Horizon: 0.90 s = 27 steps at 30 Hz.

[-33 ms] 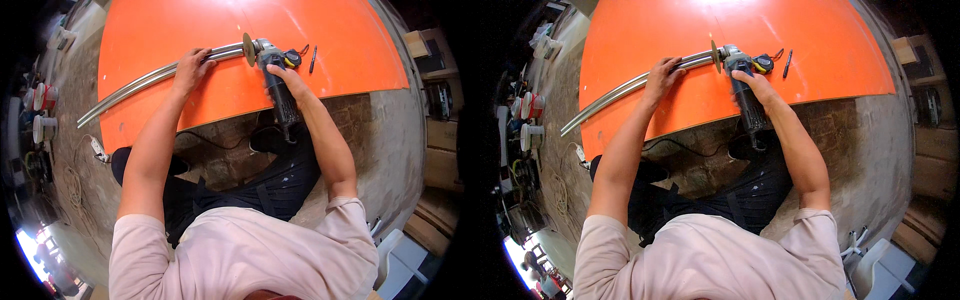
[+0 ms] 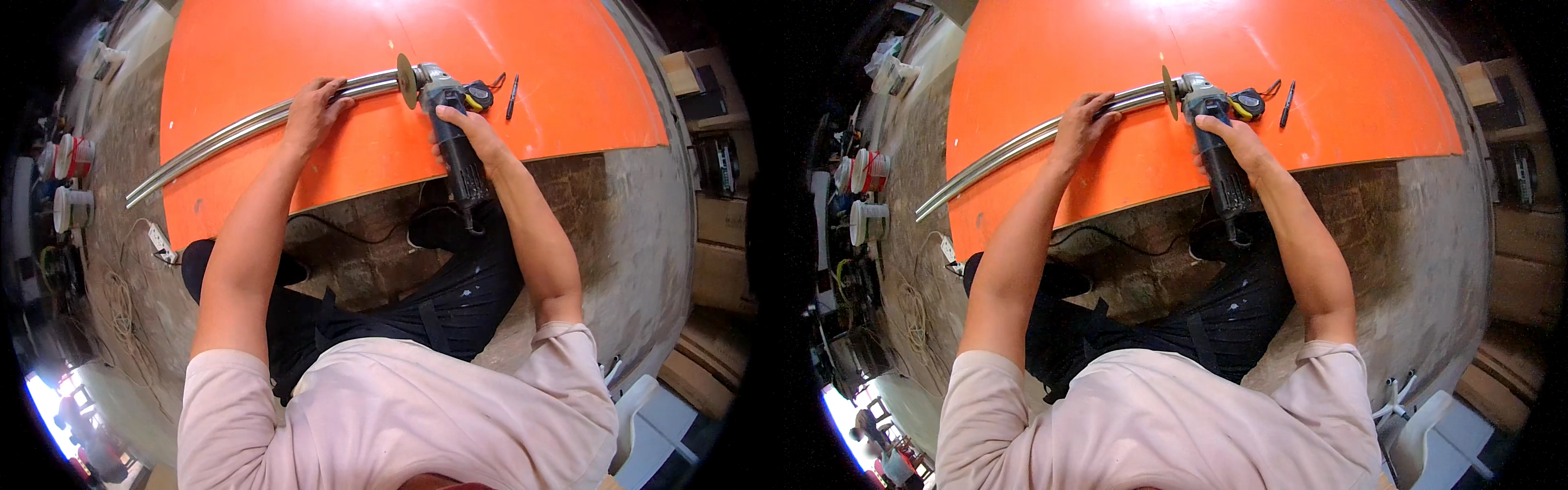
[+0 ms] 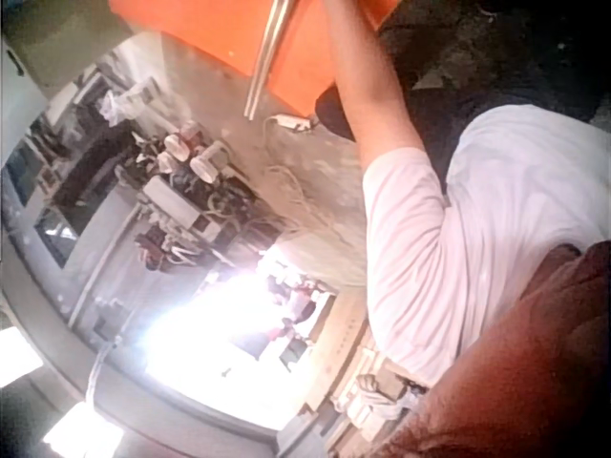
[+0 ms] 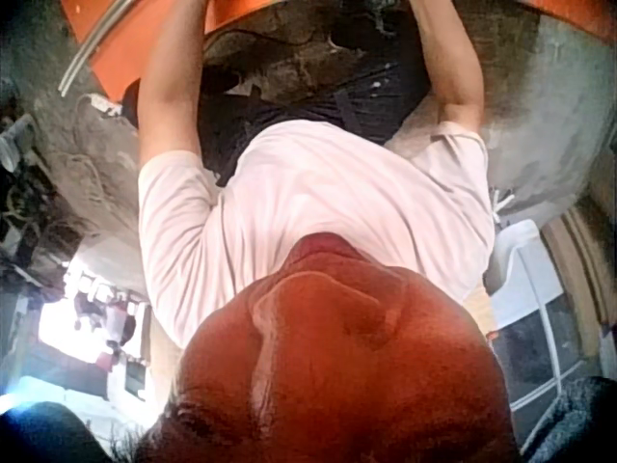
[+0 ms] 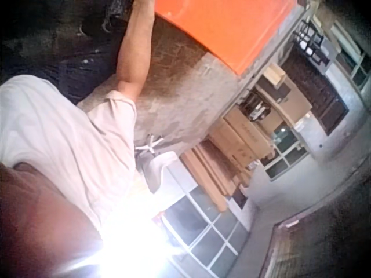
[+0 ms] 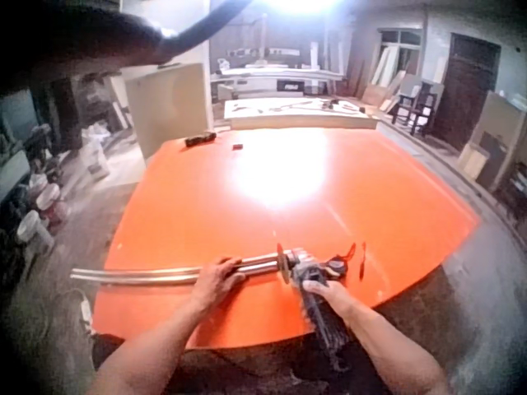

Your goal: The person measures and marks metal rods with a tape measure and marker, then uses an angle grinder to cut the rods at the marked points. The person cuts multiple rods sequentially, producing sparks during the cutting process.

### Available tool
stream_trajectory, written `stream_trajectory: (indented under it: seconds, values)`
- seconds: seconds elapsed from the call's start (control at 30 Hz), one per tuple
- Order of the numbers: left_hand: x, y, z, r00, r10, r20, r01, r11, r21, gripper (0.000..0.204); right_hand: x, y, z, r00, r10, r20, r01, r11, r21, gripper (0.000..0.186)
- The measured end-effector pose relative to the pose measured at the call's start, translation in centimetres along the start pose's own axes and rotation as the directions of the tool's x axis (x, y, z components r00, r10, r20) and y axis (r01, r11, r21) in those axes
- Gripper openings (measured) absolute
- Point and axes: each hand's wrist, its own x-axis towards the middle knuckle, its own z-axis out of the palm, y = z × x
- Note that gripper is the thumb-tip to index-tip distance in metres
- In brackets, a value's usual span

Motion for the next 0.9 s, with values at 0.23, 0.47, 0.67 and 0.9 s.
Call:
stream_trajectory:
  seconds: [0.23,0.47,0.67,0.9]
  values:
    - [0.1,0.3,0.0,1.000,-0.010,0.003,0.010,0.998,-0.061,0.047,0.1,0.0,0.1,1.000,-0.009,-0.009,0.009,0.999,-0.034,0.058]
    - [-0.1,0.2,0.1,1.000,0.005,-0.025,-0.006,0.998,-0.057,0.045,-0.2,-0.4,0.9,0.999,-0.032,-0.042,0.032,0.999,-0.014,0.054]
    - [-0.1,0.0,0.5,0.999,-0.004,-0.049,0.001,0.999,-0.051,0.045,0.0,-0.7,0.8,0.999,-0.017,-0.030,0.017,1.000,-0.004,0.053]
    - [-0.2,-0.5,0.9,0.998,-0.004,-0.066,0.000,0.998,-0.059,0.045,0.4,-0.9,1.2,0.997,-0.055,-0.054,0.054,0.998,-0.014,0.055]
